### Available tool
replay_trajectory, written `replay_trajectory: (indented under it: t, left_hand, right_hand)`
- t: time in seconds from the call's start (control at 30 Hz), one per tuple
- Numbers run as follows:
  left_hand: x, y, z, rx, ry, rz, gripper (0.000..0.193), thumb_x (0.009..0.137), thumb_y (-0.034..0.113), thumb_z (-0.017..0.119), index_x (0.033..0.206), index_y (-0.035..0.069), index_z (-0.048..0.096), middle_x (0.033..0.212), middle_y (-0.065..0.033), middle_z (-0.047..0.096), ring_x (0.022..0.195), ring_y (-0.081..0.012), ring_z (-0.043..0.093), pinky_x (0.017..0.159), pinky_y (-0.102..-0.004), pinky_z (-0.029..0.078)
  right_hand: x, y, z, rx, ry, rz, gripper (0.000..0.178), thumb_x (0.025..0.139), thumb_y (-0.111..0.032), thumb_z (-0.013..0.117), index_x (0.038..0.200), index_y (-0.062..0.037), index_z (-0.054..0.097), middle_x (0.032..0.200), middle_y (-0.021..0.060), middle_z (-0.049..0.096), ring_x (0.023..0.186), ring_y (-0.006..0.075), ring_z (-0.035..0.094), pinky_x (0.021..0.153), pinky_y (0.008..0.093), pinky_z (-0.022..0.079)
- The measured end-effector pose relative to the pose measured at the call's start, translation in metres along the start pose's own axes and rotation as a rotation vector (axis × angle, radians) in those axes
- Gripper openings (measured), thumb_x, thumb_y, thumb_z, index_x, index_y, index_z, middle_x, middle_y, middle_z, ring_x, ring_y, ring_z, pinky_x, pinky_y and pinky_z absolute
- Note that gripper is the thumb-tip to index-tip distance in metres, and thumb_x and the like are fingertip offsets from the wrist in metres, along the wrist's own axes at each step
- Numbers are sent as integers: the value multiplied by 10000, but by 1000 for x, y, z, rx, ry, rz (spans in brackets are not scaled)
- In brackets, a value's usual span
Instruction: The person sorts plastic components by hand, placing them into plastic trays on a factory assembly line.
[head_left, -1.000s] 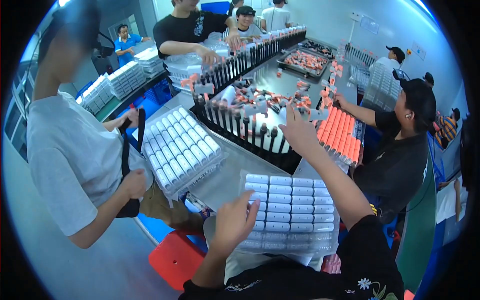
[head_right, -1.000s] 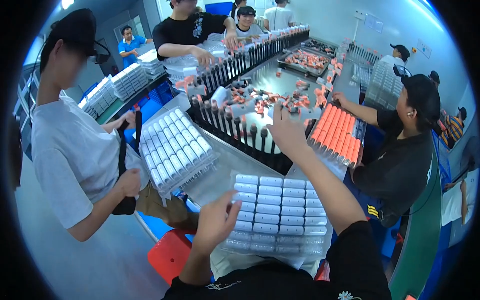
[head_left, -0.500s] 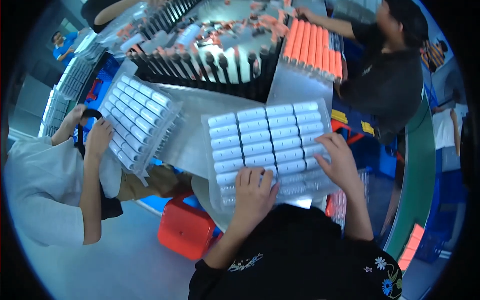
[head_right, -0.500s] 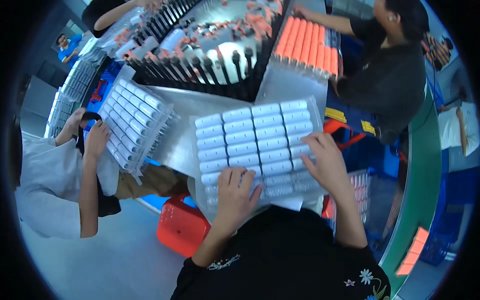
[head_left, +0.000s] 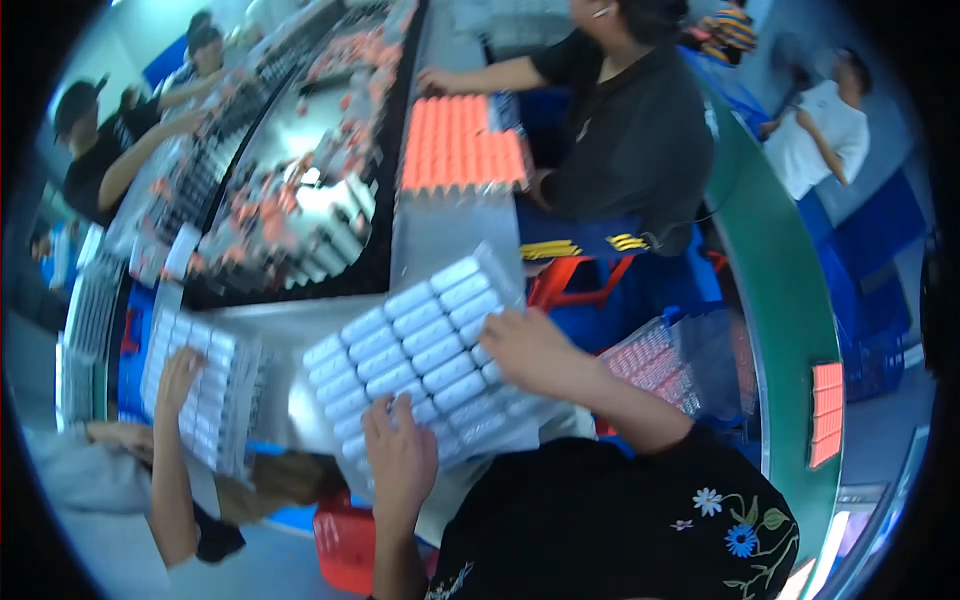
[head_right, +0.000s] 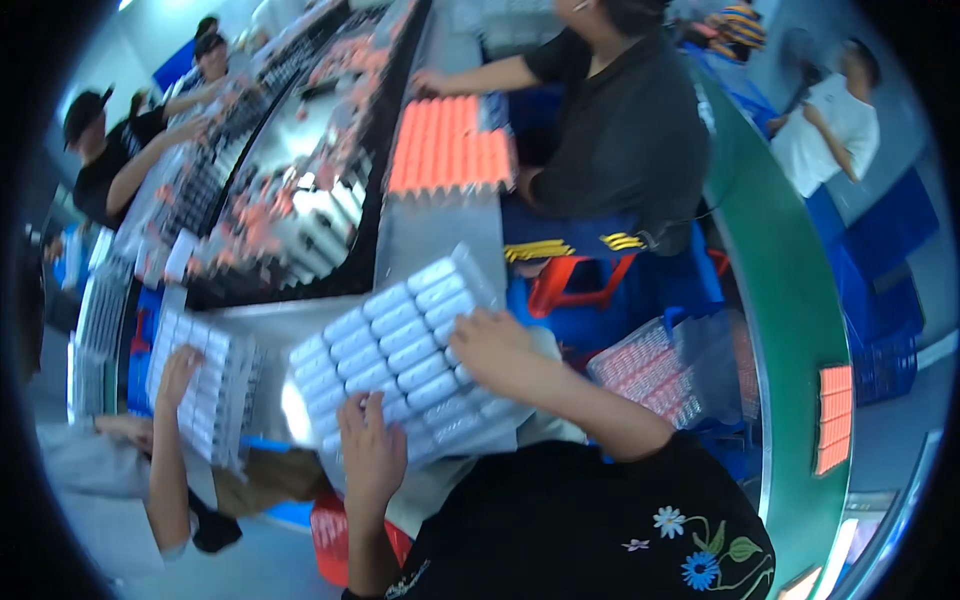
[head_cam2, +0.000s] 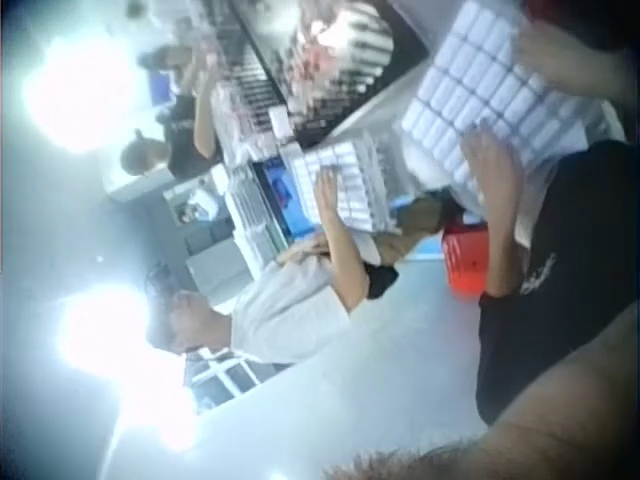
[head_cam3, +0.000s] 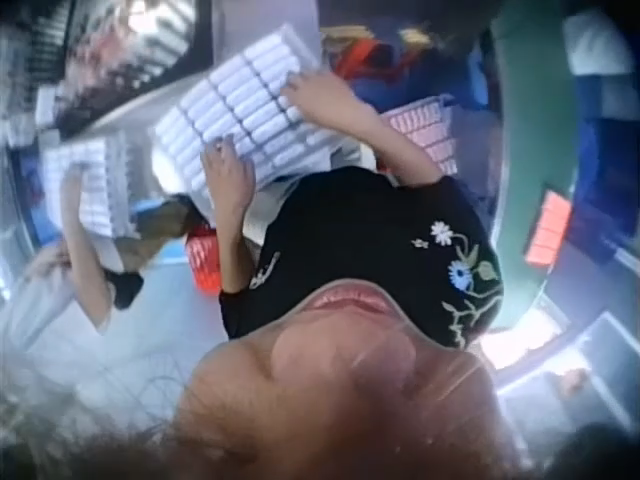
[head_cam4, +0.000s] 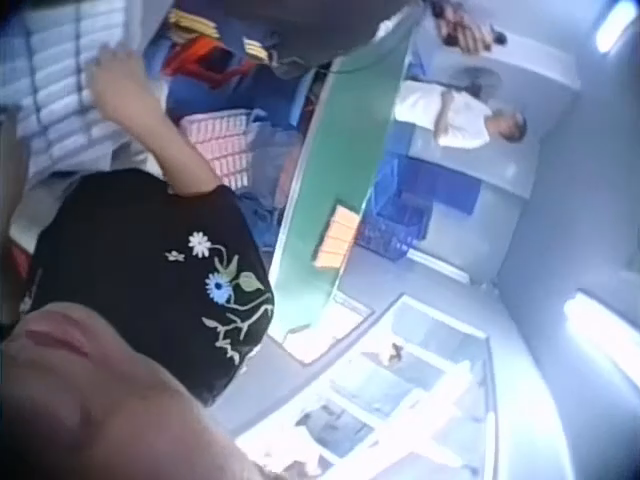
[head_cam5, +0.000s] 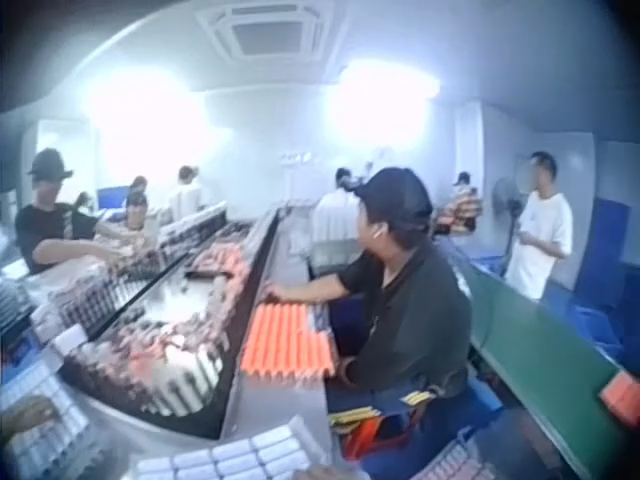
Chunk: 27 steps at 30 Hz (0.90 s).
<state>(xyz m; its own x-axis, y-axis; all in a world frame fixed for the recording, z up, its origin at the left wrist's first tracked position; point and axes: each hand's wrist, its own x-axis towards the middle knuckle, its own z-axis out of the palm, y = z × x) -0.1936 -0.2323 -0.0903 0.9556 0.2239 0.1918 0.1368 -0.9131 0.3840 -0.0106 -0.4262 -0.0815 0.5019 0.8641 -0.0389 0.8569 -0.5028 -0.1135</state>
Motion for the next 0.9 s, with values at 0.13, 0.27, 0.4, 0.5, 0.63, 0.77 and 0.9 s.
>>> replay_trajectory:
  t: [0.13, 0.27, 0.4, 0.5, 0.63, 0.77, 0.9]
  left_hand:
    - [16, 1, -6, 14, -38, 18, 475, 803, 16, 621, 1270, -58, 582, 1180, -242, 552, 1124, -411, 529, 976, -489, 457]
    - [31, 5, 1, 182, -107, 22, 514, 818, -7, 594, 1325, -76, 542, 1126, -192, 564, 1091, -369, 545, 884, -457, 482]
    - [44, 3, 2, 229, -67, 38, 427, 793, 18, 609, 1212, -46, 554, 1075, -175, 569, 1037, -331, 549, 884, -417, 454]
    - [36, -7, 5, 189, -12, 25, 282, 778, 49, 615, 1055, -3, 592, 1024, -165, 572, 984, -317, 557, 882, -416, 446]
    - [28, -20, 1, 179, -81, -8, 590, 660, 155, 865, 1169, -4, 613, 1178, -157, 548, 1106, -334, 534, 966, -430, 467]
    - [29, -32, -4, -4, -80, 18, 618, 653, 184, 885, 1189, 28, 620, 1279, -166, 529, 1219, -352, 502, 998, -444, 467]
    - [26, -52, -5, -318, 13, 68, 613, 675, 190, 870, 1209, 31, 613, 1335, -168, 511, 1277, -377, 477, 1062, -470, 436]
  right_hand:
    - [14, 0, 13, -54, 72, -32, 286, 814, -137, 679, 1084, -47, 649, 1144, 124, 622, 1111, 292, 611, 889, 445, 506]
    - [17, 17, -18, 155, -27, -183, 462, 728, -203, 792, 1097, -8, 593, 1127, 164, 595, 1108, 356, 591, 907, 467, 499]
    - [13, 26, -33, 283, -24, -119, 526, 688, -249, 806, 1088, 14, 587, 1110, 195, 615, 1103, 389, 600, 943, 469, 501]
    - [16, 29, -50, 466, -43, -11, 578, 712, -290, 805, 1148, 21, 587, 1083, 231, 659, 1056, 403, 633, 912, 470, 511]
    - [55, 35, -65, 778, 16, 13, 555, 797, -325, 821, 1199, -9, 602, 1094, 193, 689, 1006, 270, 686, 879, 351, 522]
    - [138, 40, -105, 808, 321, 149, 544, 955, -256, 713, 1433, -51, 552, 1219, 108, 667, 1093, 191, 633, 932, 332, 504]
    - [242, 42, -135, 334, 665, 194, 471, 1022, -361, 576, 1405, -88, 597, 1293, 186, 658, 1145, 378, 642, 892, 451, 554]
